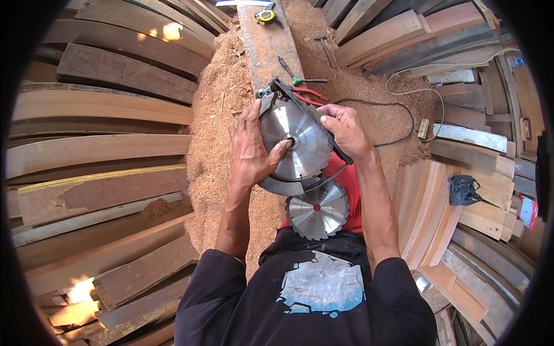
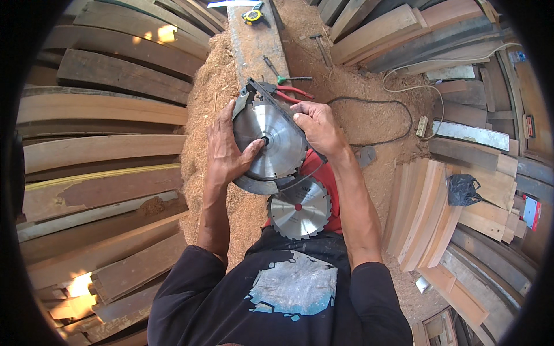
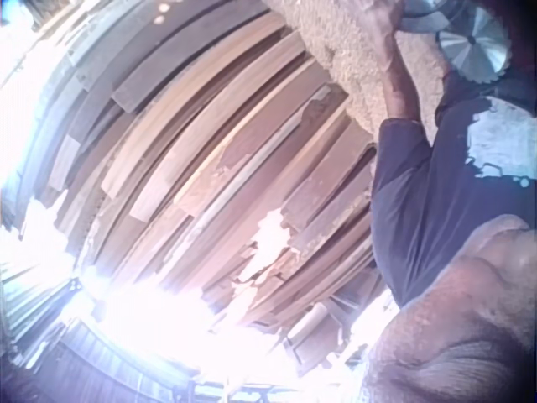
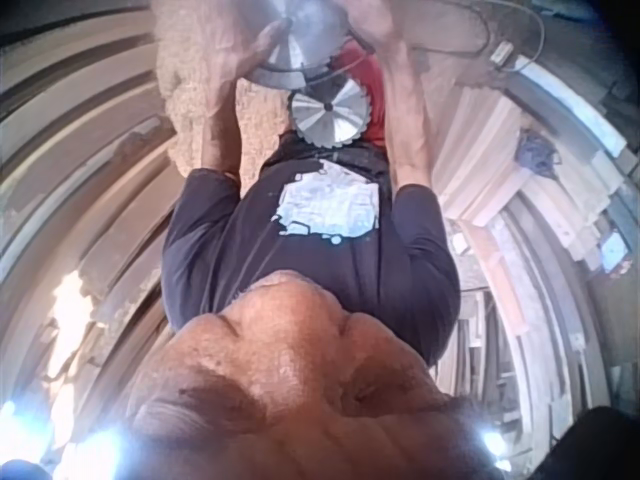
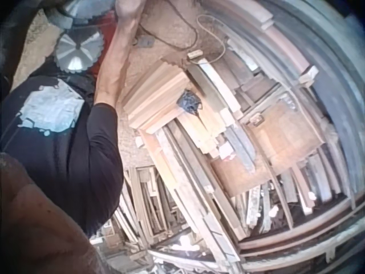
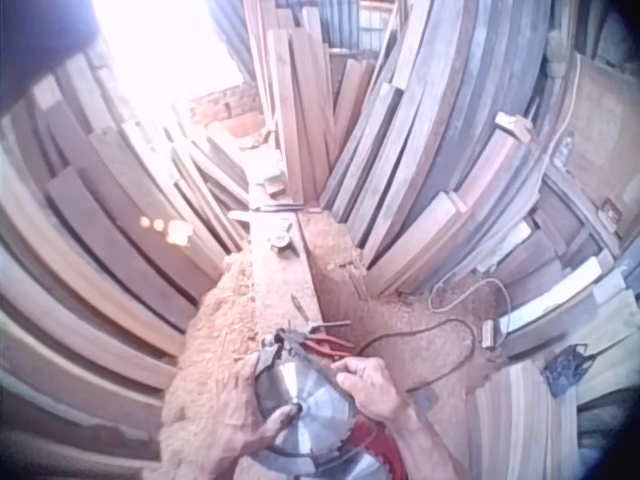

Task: The person removes a circular saw blade from its packaging and prepares to install it on a circular saw. They use a wrench to loosen the arbor nut and pliers to remove the old blade, then place the new blade onto the saw arbor.

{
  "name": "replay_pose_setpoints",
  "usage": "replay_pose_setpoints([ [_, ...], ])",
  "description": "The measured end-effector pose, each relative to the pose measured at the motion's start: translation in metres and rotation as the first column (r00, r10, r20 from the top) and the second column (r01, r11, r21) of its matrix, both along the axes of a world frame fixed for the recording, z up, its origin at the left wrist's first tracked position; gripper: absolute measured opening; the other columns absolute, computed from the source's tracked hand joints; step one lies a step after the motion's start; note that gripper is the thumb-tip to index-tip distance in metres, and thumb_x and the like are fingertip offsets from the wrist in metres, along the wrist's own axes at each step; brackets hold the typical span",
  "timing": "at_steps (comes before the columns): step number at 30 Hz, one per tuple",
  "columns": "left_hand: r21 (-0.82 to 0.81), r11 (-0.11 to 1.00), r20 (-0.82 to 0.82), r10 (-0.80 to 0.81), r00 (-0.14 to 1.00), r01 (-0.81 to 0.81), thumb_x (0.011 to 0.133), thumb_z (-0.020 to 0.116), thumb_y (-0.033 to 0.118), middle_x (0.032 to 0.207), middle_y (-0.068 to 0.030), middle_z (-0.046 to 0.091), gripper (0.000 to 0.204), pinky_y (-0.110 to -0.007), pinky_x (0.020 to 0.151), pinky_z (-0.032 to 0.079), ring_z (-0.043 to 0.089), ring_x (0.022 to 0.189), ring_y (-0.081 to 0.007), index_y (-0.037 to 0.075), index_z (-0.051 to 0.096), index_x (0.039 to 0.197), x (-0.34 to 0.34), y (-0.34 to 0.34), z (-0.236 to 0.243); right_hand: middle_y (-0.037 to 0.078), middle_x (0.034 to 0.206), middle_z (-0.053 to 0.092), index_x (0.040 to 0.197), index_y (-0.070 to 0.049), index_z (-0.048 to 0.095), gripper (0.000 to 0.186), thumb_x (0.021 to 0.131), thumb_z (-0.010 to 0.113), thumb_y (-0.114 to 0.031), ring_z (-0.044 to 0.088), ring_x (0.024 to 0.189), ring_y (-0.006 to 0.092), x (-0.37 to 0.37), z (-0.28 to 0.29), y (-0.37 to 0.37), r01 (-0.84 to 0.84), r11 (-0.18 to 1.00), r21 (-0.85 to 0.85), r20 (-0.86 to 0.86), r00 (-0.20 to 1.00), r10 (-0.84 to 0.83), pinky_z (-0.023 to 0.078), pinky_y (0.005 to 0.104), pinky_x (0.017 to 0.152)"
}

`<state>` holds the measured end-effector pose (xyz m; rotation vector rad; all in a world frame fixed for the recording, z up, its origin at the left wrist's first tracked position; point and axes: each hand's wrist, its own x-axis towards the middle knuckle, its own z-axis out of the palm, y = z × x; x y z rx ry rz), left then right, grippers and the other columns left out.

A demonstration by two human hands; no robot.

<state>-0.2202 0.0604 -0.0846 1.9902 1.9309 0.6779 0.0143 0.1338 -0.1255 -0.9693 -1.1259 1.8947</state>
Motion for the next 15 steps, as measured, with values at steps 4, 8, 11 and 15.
replay_pose_setpoints([
  [4,0.134,0.986,0.065,0.086,0.994,-0.094,0.086,0.078,0.022,0.148,-0.0231,0.049,0.082,-0.050,0.114,0.036,0.048,0.136,-0.0382,0.000,0.037,0.154,-0.005,-0.006,-0.016,0.003,0.095,0.070,0.115,0.007,0.064,0.021,0.099,0.056,-0.002,0.063,0.080,0.0050,0.003,-0.006,0.003,0.009,1.000,0.001,0.008,1.000,-0.009,0.053,0.0223,0.074],
  [8,0.171,0.957,0.196,0.200,0.960,-0.234,0.085,0.074,0.009,0.128,-0.0239,0.061,0.055,-0.047,0.105,0.045,0.058,0.122,-0.0388,0.000,0.055,0.136,-0.004,-0.006,-0.019,-0.005,0.082,0.061,0.109,0.005,0.066,0.016,0.096,0.057,0.000,0.051,0.068,0.0004,0.000,-0.008,-0.007,0.116,0.993,-0.014,-0.010,0.993,-0.117,0.044,0.0200,0.062],
  [11,0.070,0.955,0.290,0.256,0.922,-0.287,0.084,0.073,0.007,0.108,-0.0195,0.067,0.033,-0.045,0.094,0.051,0.065,0.104,-0.0355,0.000,0.063,0.115,-0.002,-0.003,-0.014,-0.006,0.081,0.060,0.107,0.005,0.067,0.016,0.096,0.058,0.000,0.049,0.068,-0.0005,0.000,-0.014,-0.015,0.150,0.989,0.003,0.003,0.989,-0.150,0.042,0.0193,0.061],
  [15,0.109,0.942,0.332,0.266,0.905,-0.317,0.081,0.073,0.008,0.091,-0.0151,0.066,0.018,-0.043,0.081,0.054,0.067,0.087,-0.0321,0.000,0.063,0.095,-0.002,-0.001,-0.016,-0.006,0.080,0.059,0.106,0.005,0.067,0.015,0.095,0.057,-0.001,0.048,0.068,-0.0006,-0.002,-0.012,-0.020,0.186,0.981,0.051,0.023,0.982,-0.188,0.041,0.0192,0.061],
])
